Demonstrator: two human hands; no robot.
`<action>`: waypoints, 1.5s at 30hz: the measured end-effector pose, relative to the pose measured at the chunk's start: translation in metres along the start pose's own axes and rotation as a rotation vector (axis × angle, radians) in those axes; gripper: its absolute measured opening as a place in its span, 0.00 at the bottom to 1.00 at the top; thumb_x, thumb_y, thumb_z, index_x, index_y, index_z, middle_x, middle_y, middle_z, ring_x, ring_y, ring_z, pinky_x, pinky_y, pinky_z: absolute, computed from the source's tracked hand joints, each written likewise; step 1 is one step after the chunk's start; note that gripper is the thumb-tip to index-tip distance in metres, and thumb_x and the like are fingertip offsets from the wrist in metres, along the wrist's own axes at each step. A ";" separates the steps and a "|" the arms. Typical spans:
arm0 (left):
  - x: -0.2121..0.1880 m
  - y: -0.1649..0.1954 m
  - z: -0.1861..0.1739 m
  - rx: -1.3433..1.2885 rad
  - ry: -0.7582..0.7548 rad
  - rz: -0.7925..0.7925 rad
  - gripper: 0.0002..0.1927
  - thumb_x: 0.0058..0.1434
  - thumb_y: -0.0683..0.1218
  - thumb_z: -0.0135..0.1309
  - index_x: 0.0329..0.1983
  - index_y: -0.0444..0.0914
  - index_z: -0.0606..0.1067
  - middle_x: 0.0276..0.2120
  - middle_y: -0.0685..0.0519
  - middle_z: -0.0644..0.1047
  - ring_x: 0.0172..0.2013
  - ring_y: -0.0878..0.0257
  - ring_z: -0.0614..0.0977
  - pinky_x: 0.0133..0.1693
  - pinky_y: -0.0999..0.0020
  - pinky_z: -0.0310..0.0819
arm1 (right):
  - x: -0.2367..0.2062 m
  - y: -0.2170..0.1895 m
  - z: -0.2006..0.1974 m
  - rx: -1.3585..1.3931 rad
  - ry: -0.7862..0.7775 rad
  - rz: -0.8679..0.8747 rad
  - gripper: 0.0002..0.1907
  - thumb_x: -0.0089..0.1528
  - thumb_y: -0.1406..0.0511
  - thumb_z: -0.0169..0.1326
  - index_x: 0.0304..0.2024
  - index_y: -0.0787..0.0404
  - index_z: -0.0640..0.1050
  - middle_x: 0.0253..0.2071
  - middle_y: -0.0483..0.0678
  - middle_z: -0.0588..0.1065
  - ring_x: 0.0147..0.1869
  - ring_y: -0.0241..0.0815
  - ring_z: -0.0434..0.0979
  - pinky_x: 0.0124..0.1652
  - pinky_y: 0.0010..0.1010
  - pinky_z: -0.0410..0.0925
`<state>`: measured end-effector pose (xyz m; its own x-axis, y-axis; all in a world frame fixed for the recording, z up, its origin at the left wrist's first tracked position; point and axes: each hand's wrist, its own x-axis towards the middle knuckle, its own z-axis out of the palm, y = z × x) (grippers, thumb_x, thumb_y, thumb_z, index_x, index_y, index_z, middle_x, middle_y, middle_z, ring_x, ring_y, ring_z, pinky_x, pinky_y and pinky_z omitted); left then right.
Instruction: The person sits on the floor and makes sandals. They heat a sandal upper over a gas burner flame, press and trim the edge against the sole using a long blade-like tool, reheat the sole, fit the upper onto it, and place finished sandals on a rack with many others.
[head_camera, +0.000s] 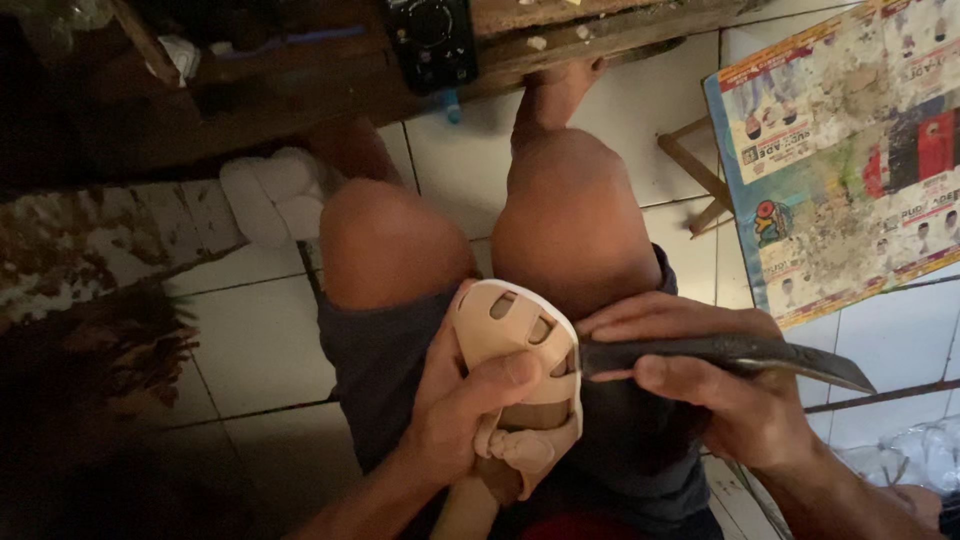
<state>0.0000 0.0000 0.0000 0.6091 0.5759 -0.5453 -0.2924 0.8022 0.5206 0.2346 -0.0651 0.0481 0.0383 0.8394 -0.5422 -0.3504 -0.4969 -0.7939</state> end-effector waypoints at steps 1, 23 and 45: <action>-0.001 0.004 0.002 0.006 -0.005 -0.001 0.21 0.60 0.44 0.60 0.54 0.35 0.67 0.42 0.49 0.74 0.42 0.63 0.77 0.46 0.65 0.75 | 0.001 -0.004 0.000 0.000 0.004 0.019 0.20 0.60 0.67 0.57 0.49 0.78 0.82 0.55 0.74 0.77 0.54 0.65 0.85 0.52 0.52 0.79; 0.001 0.029 0.016 0.143 -0.149 -0.160 0.18 0.61 0.40 0.60 0.50 0.34 0.66 0.35 0.48 0.79 0.27 0.69 0.78 0.27 0.71 0.73 | 0.034 -0.042 -0.038 -0.405 -0.444 0.008 0.16 0.56 0.68 0.60 0.46 0.66 0.85 0.48 0.59 0.81 0.48 0.52 0.84 0.43 0.39 0.80; 0.006 0.030 0.031 0.779 -0.243 0.293 0.20 0.60 0.45 0.66 0.47 0.35 0.68 0.35 0.51 0.80 0.35 0.65 0.84 0.36 0.68 0.80 | 0.073 -0.072 -0.037 -0.484 -0.747 0.175 0.17 0.60 0.64 0.62 0.49 0.66 0.86 0.48 0.54 0.84 0.44 0.46 0.83 0.40 0.34 0.79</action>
<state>0.0180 0.0228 0.0324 0.7545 0.6220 -0.2095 0.0716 0.2393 0.9683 0.2975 0.0241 0.0553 -0.6544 0.5836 -0.4809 0.1444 -0.5278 -0.8370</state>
